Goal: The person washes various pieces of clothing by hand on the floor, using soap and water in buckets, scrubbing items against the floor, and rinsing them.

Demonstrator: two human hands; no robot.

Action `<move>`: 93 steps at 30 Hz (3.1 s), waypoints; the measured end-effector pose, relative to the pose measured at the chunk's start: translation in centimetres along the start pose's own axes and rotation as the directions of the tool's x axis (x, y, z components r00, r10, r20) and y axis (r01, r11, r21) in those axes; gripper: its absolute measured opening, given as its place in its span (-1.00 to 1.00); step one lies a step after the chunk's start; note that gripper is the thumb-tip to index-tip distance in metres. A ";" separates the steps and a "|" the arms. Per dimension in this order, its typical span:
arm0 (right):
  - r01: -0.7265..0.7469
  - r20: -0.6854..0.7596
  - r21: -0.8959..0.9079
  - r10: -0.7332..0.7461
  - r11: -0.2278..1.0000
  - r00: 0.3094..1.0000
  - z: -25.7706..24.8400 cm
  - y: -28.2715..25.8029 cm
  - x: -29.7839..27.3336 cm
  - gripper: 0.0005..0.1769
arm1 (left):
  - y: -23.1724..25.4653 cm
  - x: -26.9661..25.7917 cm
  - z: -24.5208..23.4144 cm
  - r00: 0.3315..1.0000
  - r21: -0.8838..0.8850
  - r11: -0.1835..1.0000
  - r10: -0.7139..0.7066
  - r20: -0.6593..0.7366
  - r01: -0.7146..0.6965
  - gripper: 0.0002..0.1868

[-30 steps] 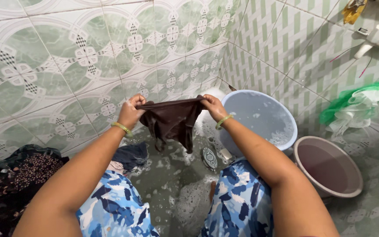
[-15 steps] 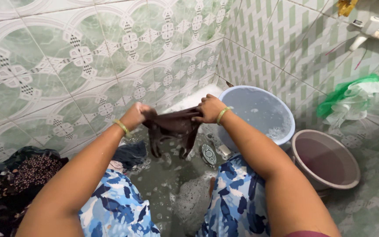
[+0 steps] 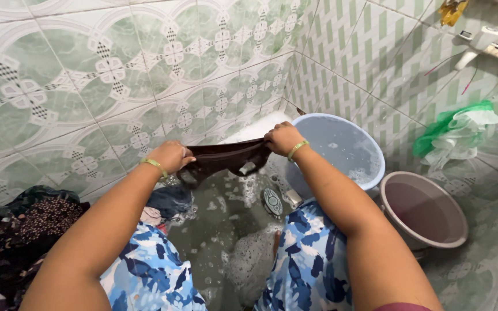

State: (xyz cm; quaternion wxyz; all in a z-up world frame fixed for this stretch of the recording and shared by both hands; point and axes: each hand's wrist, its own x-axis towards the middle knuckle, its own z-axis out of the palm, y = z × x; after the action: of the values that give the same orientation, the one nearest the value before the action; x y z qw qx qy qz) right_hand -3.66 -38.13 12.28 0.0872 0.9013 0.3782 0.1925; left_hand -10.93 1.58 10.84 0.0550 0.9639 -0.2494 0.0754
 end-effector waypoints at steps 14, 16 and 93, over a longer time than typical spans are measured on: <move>-0.115 0.120 0.993 0.150 -0.040 0.981 3.0 1.4 0.5 -0.78 | -3.9 0.4 2.1 0.966 -0.934 0.345 -0.259 -0.004 0.089 -0.80; 0.014 0.016 0.905 0.067 -0.426 0.998 1.8 0.5 0.1 -0.82 | -4.3 0.4 2.2 0.977 -0.989 0.010 -0.160 0.142 0.146 -0.83; -0.653 0.417 0.754 0.718 0.069 0.558 36.8 -5.7 -9.0 -0.05 | 8.1 -6.3 45.3 0.896 -0.150 0.888 -0.444 -0.030 0.435 -0.72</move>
State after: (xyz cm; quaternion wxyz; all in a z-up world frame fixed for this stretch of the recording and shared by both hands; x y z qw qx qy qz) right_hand 2.14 -41.01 -25.46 -0.4852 0.8727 -0.0484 0.0236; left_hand -15.04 -9.04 -34.25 0.1458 0.9862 -0.0278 0.0740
